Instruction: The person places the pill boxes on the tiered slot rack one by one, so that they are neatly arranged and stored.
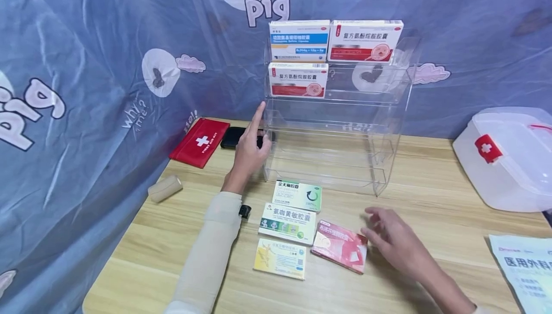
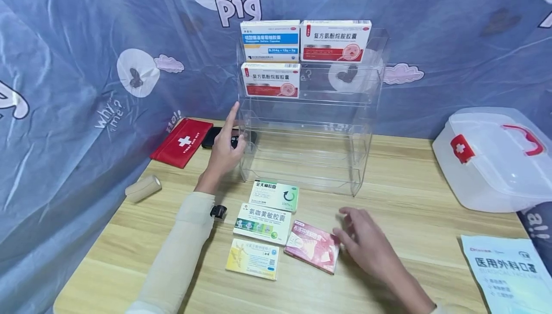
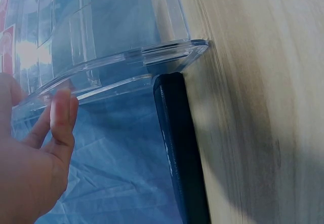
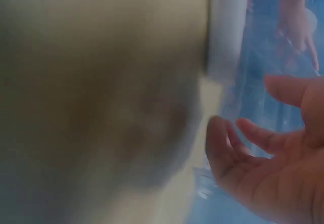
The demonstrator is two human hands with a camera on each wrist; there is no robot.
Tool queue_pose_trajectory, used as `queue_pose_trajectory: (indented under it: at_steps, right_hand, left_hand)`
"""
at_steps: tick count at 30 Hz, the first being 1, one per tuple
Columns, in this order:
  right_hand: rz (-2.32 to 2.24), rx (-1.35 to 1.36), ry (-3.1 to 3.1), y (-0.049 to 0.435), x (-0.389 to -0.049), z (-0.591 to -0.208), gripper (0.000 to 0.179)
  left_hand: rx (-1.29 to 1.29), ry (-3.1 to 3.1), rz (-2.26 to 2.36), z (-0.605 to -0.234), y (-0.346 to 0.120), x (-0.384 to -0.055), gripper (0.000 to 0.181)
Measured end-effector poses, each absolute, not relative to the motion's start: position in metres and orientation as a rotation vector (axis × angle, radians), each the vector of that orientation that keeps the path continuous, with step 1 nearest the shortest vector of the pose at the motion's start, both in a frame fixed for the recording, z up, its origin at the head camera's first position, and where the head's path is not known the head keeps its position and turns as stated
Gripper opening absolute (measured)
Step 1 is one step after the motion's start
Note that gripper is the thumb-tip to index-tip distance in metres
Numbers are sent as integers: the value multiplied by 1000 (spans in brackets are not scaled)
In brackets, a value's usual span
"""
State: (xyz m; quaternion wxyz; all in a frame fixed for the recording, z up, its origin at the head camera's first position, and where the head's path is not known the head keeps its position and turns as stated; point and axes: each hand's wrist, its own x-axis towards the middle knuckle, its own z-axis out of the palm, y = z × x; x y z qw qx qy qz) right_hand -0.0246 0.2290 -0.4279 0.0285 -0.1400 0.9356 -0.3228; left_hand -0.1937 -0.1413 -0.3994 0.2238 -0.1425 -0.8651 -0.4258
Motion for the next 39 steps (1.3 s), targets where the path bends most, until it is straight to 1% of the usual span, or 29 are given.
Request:
queue_pose_trajectory:
  at_steps: [5,9,13,16,25,33,39]
  right_hand:
    - [-1113,-403,2761,228,1,-442,46]
    - [-1165,-413,2731,225,9,-446,52]
    - [-1097,-404,2775,220,11,-447,61]
    - [-1038,-351,2783,219,13,-447,63]
    - [-1045,-300,2749,226,15,-442,59]
    - [-1026,-161,2658,237,8,-431,62]
    - [-1092,-219,2768,245,5,-422,59]
  left_hand:
    - [-375,-2401,-1173,-400,-141,-194,92]
    - [-360,-2411,-1167,-400,-141,-195,92]
    - [-362,-2405,-1169,-399,-142,-194,93]
    - [-367,-2408,-1175,-399,-142,-194,92]
    - [-375,-2398,-1200,-398,-140,-193,91]
    - [-365,-2402,-1196,-397,-141,-192,91]
    - [-368,-2418,-1184,-398,-141,-192,90]
